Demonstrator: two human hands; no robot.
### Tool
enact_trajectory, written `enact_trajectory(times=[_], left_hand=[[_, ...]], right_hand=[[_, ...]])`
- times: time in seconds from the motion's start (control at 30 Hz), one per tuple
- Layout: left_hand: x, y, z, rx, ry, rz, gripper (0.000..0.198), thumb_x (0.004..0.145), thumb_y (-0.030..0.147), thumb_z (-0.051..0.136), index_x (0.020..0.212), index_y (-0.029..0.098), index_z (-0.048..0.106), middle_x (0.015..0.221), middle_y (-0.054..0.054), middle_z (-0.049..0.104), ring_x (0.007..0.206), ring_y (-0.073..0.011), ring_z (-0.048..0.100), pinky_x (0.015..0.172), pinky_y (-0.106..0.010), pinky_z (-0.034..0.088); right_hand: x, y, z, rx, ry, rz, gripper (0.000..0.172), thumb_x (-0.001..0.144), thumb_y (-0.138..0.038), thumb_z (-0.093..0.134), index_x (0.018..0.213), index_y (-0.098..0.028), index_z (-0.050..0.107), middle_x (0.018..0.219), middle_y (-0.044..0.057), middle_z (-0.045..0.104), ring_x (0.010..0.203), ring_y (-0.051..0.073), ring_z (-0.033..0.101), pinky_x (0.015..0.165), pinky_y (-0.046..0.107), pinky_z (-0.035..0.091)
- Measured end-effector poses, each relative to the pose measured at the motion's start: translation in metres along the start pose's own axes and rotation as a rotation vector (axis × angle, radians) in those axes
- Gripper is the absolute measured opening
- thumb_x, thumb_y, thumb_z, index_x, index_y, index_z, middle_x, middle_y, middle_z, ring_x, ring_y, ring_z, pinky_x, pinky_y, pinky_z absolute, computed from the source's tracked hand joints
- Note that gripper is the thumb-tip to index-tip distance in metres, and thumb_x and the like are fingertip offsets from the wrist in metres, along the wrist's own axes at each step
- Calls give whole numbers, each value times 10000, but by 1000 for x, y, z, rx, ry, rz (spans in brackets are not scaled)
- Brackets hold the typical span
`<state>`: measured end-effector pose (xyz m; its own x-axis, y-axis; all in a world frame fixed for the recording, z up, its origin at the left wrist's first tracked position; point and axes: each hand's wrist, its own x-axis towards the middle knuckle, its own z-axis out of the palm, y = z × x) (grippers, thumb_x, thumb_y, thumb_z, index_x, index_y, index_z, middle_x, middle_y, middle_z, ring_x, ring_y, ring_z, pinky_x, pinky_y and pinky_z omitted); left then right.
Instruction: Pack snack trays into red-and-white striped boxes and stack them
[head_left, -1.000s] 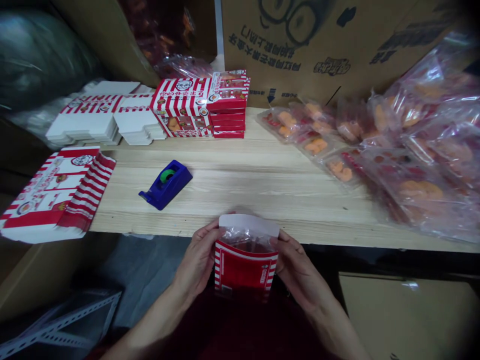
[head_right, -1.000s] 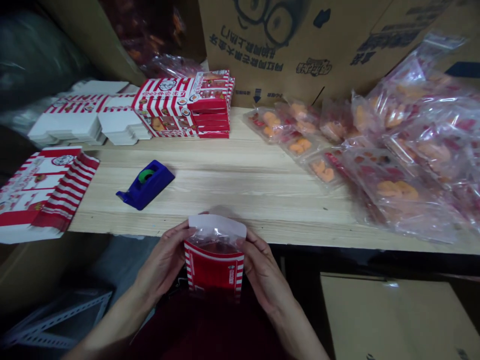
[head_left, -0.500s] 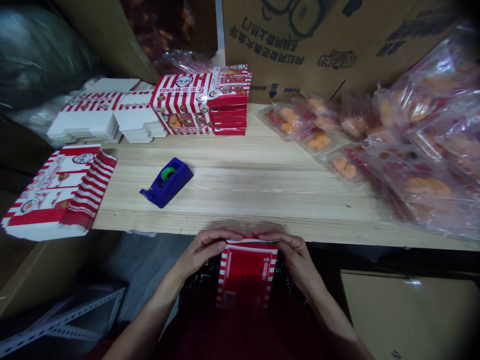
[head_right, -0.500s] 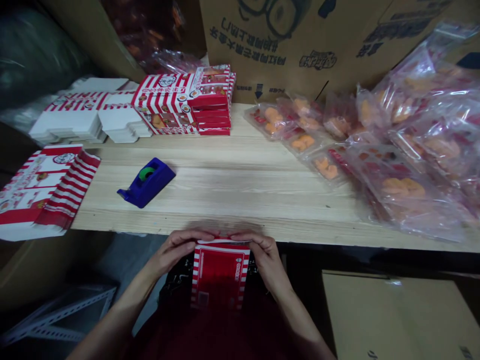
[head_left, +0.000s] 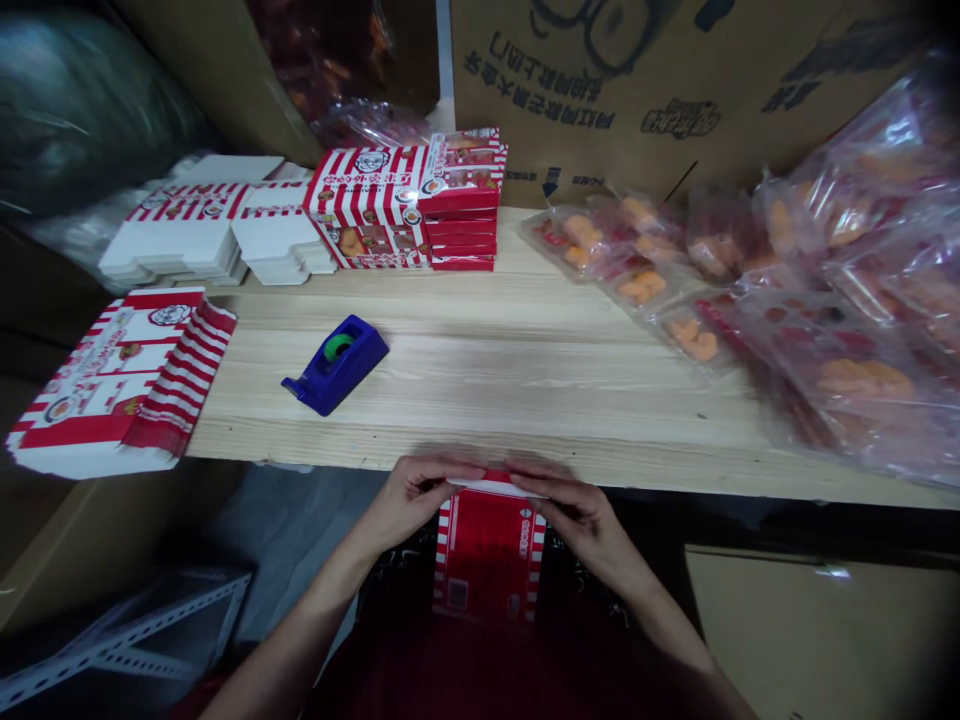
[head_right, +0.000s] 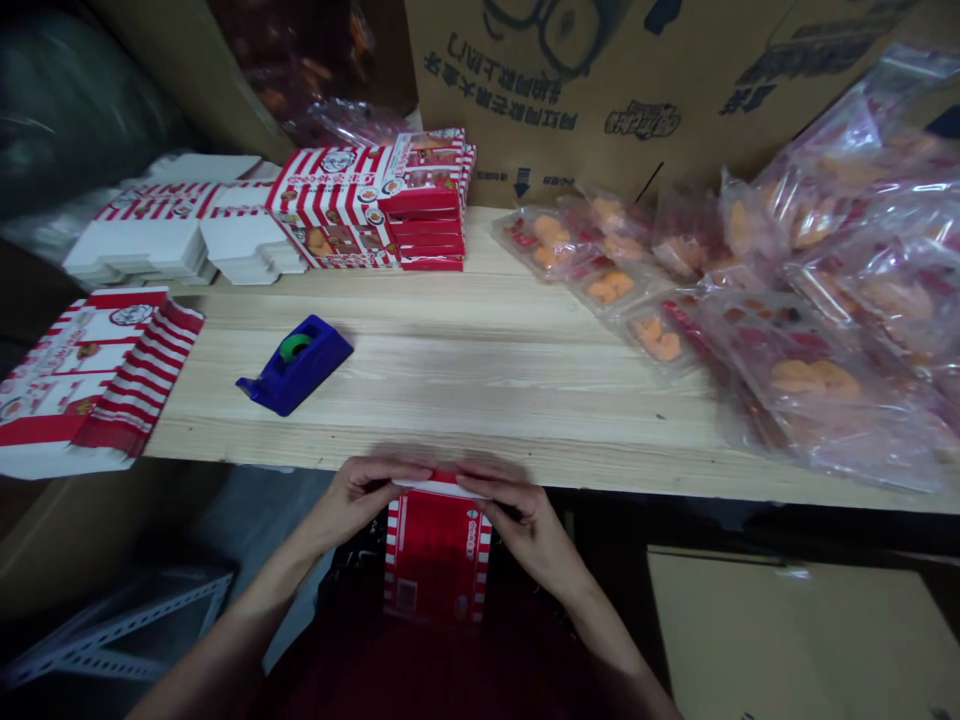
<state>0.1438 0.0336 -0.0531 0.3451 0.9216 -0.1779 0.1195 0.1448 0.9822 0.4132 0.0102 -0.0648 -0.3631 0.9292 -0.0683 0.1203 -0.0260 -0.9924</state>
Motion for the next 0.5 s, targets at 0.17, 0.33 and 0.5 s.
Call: enact_trajectory(times=[0.17,0.33,0.5], left_hand=[[6,21,2,22,-140,12,172,940,318,703,1055,275,823,1212,-98,776,1152,-273,709,1017,-405,510],[19,35,2,51,-182,13,184,940,316,711,1092,266,802,1224,-90,768,1163,-266,701,1020,-386,504],[28,30,-1,21,-223,2,257,971,332,663,1203,324,774,1195,-70,784,1170,-286,703,1067,-458,497]], right_hand=[[14,-19,-16,-29,-80,7,162,992,-367,653,1038,-345,807,1237,41,764,1182,264,681,1075,533,502],[34,-28,-17,45,-169,29,178,960,-371,699,1110,-341,788,1208,32,767,1132,247,703,1027,477,533],[43,-16,-15,59,-155,41,237,957,-357,691,1177,-390,773,1122,12,810,1060,253,737,996,506,561]])
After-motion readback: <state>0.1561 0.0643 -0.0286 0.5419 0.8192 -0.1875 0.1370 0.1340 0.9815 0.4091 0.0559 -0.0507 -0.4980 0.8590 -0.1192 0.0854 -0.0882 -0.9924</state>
